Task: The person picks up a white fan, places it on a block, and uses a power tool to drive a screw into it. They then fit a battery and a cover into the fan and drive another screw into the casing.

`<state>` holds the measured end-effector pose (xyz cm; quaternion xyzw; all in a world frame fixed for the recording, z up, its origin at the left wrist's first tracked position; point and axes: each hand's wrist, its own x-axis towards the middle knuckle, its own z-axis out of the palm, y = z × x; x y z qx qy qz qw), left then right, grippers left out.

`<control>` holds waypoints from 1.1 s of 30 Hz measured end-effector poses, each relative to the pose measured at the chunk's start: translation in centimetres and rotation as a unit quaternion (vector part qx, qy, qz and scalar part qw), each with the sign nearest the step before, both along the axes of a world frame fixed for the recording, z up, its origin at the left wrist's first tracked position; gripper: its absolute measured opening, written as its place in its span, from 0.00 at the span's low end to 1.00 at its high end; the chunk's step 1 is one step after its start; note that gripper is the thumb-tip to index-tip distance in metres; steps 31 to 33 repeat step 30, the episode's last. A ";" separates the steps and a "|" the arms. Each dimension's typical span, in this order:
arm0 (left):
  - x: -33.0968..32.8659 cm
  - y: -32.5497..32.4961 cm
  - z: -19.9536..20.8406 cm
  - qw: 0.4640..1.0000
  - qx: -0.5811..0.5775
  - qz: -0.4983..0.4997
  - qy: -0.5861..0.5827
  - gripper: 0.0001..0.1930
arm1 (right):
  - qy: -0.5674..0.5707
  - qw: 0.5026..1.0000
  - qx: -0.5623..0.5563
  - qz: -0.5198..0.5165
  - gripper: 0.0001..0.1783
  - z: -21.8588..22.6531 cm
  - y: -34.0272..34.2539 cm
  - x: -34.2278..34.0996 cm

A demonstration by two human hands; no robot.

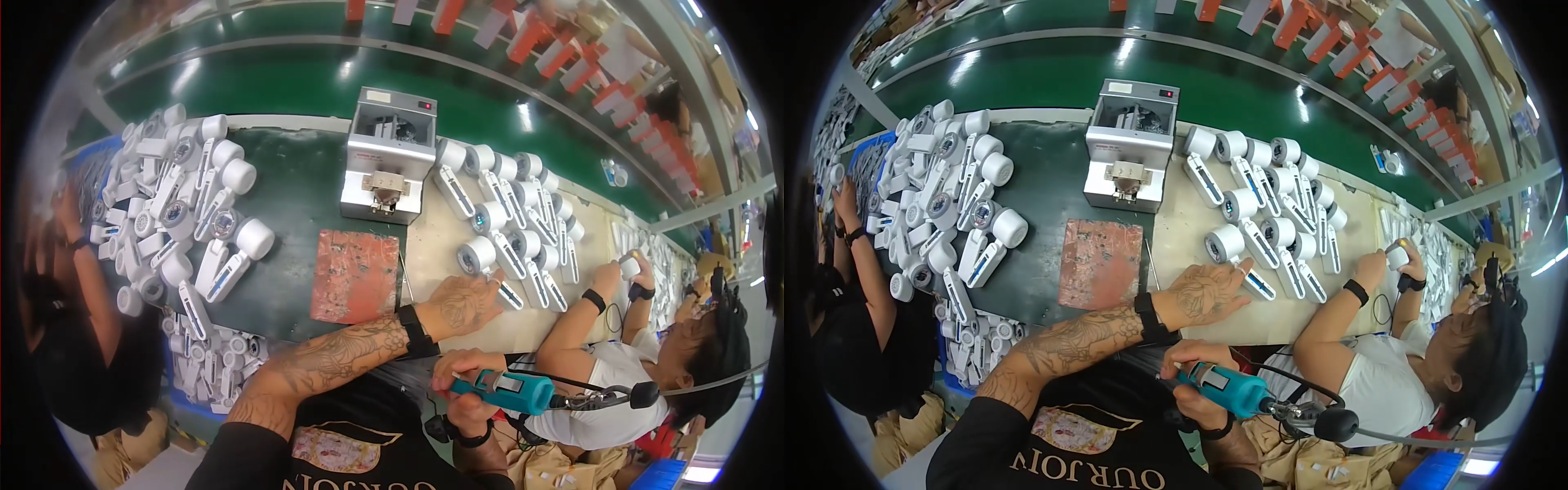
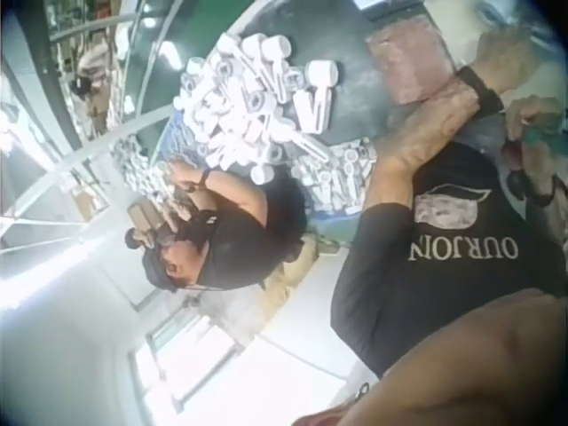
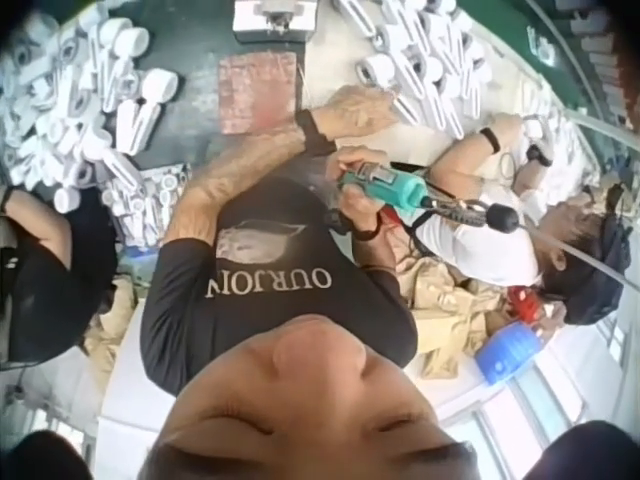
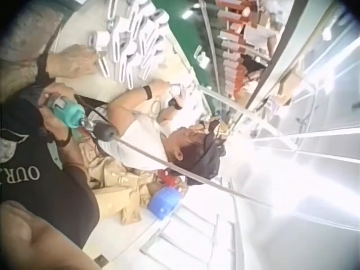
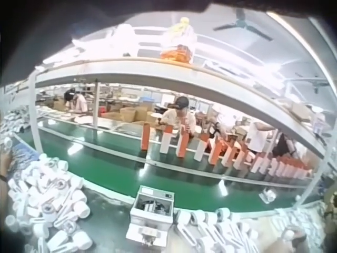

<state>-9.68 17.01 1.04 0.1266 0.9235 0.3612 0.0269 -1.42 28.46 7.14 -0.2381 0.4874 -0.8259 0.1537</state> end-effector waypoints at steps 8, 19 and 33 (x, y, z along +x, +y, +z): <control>2.3 -4.7 2.7 0.995 0.002 0.082 0.054 0.23 | 0.071 0.988 0.110 -0.085 0.33 -1.2 0.3 -2.0; 8.2 -13.5 3.5 0.991 -0.013 0.077 0.111 0.29 | 0.025 0.988 0.152 -0.010 0.23 -4.9 -4.6 -4.9; 10.7 -14.9 -0.1 0.982 0.001 0.148 0.116 0.27 | 0.069 0.979 0.163 -0.102 0.34 -2.3 -6.5 -6.3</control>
